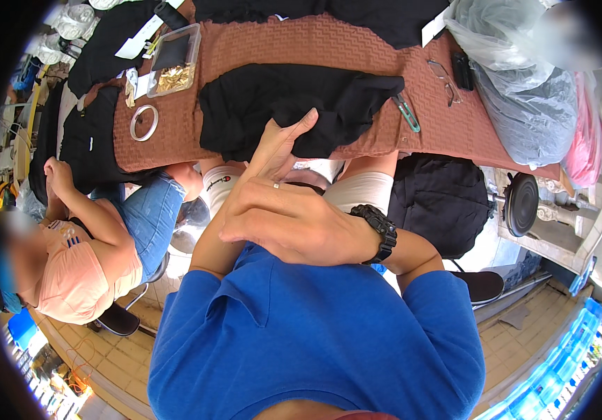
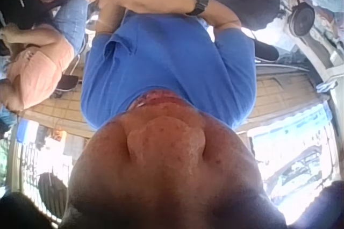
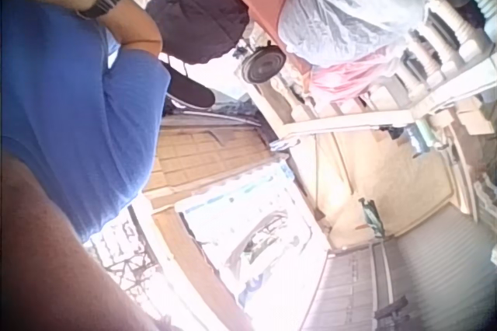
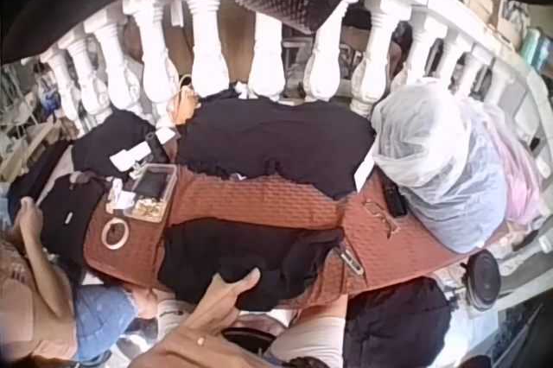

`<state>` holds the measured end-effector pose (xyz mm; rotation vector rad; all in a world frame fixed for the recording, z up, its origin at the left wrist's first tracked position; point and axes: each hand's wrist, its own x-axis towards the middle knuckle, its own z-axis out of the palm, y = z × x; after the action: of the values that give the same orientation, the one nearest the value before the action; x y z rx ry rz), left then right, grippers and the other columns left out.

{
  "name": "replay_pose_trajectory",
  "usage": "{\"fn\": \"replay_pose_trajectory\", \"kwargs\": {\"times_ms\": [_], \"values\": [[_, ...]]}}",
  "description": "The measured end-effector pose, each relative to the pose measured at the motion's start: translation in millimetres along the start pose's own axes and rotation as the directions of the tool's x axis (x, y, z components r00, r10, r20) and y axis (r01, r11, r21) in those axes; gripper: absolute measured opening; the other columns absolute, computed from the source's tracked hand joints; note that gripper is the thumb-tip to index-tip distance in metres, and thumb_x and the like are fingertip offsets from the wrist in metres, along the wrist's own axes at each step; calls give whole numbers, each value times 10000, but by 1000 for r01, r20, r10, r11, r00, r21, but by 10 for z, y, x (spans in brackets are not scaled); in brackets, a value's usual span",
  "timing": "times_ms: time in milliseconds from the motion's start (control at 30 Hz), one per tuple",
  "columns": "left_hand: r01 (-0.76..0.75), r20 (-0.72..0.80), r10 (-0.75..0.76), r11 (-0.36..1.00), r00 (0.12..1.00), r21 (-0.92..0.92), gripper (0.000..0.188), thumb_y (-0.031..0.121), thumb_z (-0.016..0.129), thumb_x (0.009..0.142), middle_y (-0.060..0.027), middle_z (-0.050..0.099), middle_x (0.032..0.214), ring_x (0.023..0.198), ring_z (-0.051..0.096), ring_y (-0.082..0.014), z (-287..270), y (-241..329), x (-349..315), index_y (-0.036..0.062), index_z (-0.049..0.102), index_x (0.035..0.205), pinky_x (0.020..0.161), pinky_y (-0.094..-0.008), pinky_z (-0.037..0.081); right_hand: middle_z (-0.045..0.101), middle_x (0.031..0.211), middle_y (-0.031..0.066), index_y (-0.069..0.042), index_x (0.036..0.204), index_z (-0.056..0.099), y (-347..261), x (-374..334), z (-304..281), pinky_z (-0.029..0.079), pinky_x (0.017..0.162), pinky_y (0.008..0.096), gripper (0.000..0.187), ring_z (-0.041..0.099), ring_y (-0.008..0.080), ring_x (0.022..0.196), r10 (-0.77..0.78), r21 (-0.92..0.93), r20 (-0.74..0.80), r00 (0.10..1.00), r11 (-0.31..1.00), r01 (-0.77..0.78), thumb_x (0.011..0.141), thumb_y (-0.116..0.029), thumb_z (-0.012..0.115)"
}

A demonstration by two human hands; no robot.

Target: The person places a paper template on a black garment, aligns a small white logo tag, and applies it to the fabric using an adhesive or fastener.

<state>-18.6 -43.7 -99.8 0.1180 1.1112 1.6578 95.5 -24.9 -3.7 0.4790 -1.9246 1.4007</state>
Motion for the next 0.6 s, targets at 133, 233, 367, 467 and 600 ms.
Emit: {"fn": "replay_pose_trajectory", "kwargs": {"times_ms": [133,233,367,467,600], "values": [[221,117,-222,975,968,27,495,321,775,929,-108,683,1147,1013,701,-209,-142,11,29,-19,610,1249,876,-350,593,644,946,129,33,1003,674,-46,31,-31,538,713,338,274,665,262,834,-24,-43,-11,1000,999,24,744,118,705],[268,184,-249,960,951,-87,462,304,732,964,-118,703,1160,1061,703,-205,49,165,-36,-30,612,1260,937,-354,585,642,927,124,35,996,679,-1,29,-34,536,690,335,269,661,261,826,-34,-77,-21,999,996,32,742,113,718],[200,260,-146,961,955,-193,414,272,707,985,-121,697,1233,1077,700,-202,43,341,154,-20,624,1266,945,-363,585,643,912,115,40,994,686,-41,67,-59,531,660,337,278,656,259,806,-33,-73,-13,999,997,32,727,100,734],[-37,49,44,990,998,-138,322,273,698,991,-80,721,1174,1050,709,-186,339,751,138,24,664,1192,939,-354,587,654,908,118,41,992,694,-13,130,-149,529,649,332,257,651,255,774,-89,-102,-54,995,991,83,745,98,738],[-298,234,364,915,902,-274,274,297,705,985,-65,749,1065,971,735,-178,291,1117,187,55,699,1115,876,-329,604,673,899,130,38,996,710,-104,120,-350,529,650,319,211,645,240,741,-12,2,-167,986,1000,12,797,104,731]]}}
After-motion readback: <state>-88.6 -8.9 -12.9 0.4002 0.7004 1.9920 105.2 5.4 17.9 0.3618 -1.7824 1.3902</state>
